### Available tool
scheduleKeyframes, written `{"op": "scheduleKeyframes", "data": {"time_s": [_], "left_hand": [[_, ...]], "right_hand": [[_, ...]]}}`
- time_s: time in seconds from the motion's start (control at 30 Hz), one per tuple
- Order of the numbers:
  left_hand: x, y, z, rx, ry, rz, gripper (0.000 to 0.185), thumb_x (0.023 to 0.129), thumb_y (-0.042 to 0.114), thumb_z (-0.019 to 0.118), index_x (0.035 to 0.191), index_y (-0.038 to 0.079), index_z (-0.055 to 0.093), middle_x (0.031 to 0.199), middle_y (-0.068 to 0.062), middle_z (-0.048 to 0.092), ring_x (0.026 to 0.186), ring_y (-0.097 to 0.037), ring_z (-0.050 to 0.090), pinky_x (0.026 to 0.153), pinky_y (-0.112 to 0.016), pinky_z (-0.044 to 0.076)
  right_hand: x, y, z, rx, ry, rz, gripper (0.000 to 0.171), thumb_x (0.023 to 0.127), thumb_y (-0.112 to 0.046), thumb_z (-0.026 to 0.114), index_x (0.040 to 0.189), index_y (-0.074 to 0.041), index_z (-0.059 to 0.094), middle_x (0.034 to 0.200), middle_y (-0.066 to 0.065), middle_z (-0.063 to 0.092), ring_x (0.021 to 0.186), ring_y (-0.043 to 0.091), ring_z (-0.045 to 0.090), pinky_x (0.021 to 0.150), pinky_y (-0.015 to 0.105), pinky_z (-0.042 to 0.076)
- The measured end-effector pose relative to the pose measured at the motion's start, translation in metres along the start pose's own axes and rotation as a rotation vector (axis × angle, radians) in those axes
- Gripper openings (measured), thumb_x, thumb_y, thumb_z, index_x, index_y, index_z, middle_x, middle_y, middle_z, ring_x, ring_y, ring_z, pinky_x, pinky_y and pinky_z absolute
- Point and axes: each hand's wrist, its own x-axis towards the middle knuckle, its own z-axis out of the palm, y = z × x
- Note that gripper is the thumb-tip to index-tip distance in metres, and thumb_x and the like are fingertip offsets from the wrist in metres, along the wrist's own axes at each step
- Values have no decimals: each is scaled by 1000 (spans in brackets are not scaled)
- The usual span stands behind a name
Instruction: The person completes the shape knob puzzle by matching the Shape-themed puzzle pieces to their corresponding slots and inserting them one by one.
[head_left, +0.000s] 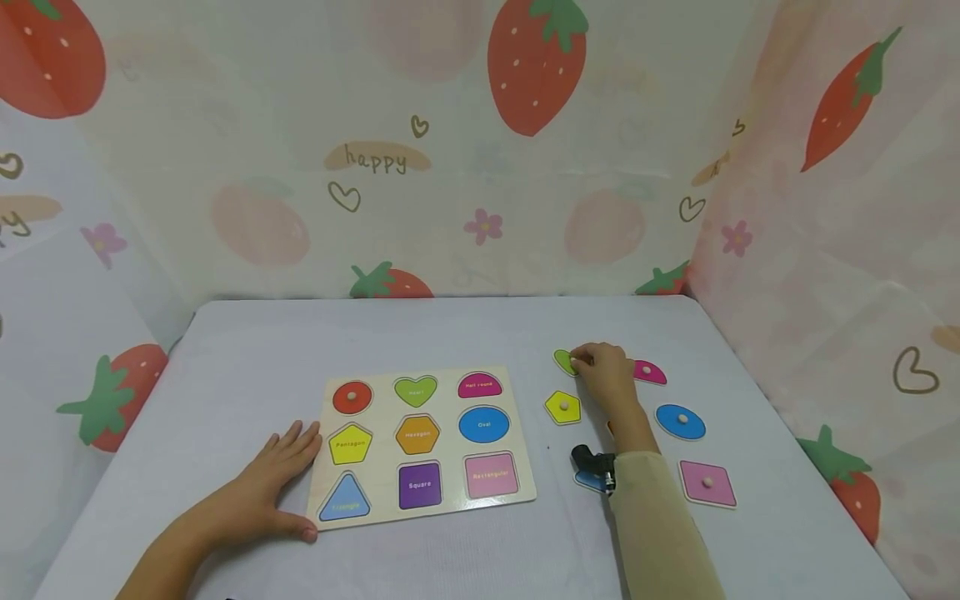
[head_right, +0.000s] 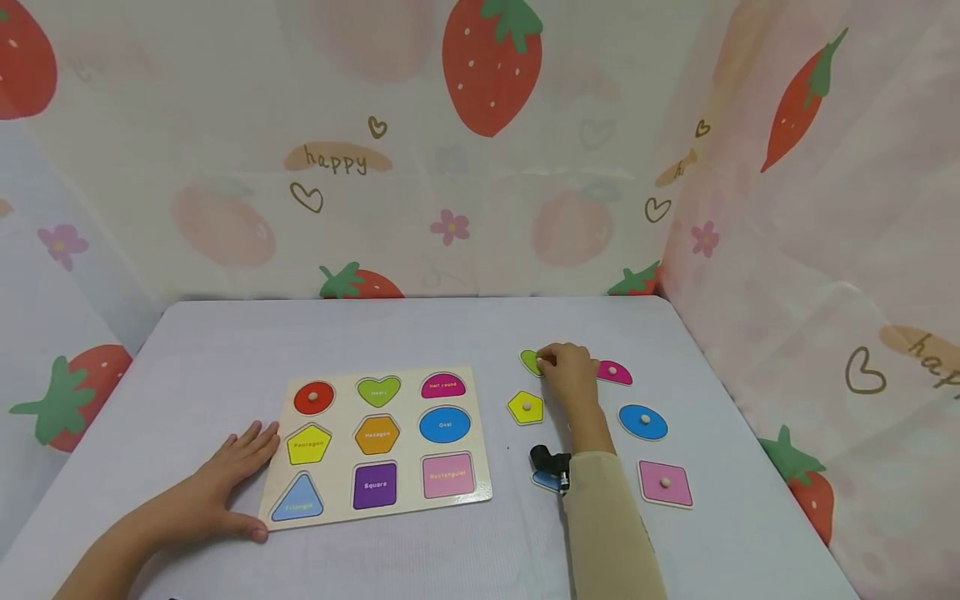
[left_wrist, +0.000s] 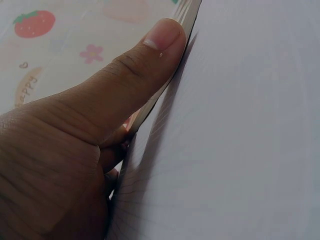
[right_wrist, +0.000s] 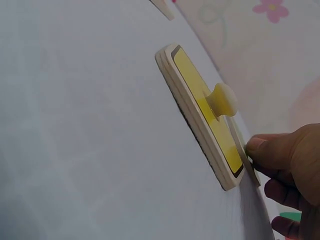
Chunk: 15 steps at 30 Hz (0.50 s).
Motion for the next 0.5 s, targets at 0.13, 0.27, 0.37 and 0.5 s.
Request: {"op": "scheduleKeyframes", "data": {"time_s": [0.13,0.27,0.37,0.5], "left_hand": [[-1,0,0,-3,2,4,135,58,72,85,161,5,29,171,-11,17,159,-38,0,125,-33,-16],[-1,1,0,-6,1,10,136,57,72,85,161,4,29,171,-11,17,159,-38,0,125,-30,-16],[-1,2,-1,-7,-2,11,136,57,72,85,161,4,29,171,-12,17,159,-38,0,125,-30,-17],[-1,3,-2,-10,-4,6,136,57,71,86,161,4,29,171,-12,17,159,-39,0,125,-31,-17]], "right_hand": [[0,-4,-2,6,10,6,22,100,-24,70,117,-12,76,112,9,75,111,31,61,102,55,38],[1,-9,-6,2,16,-1,22,100,-25,69,116,-13,76,111,8,75,107,30,61,98,53,37],[1,-12,-10,0,12,-9,21,100,-25,68,116,-13,76,110,8,74,104,30,59,97,53,37],[2,-16,-13,26,17,-18,22,100,-27,68,117,-14,76,110,6,74,105,29,58,99,54,37]]}}
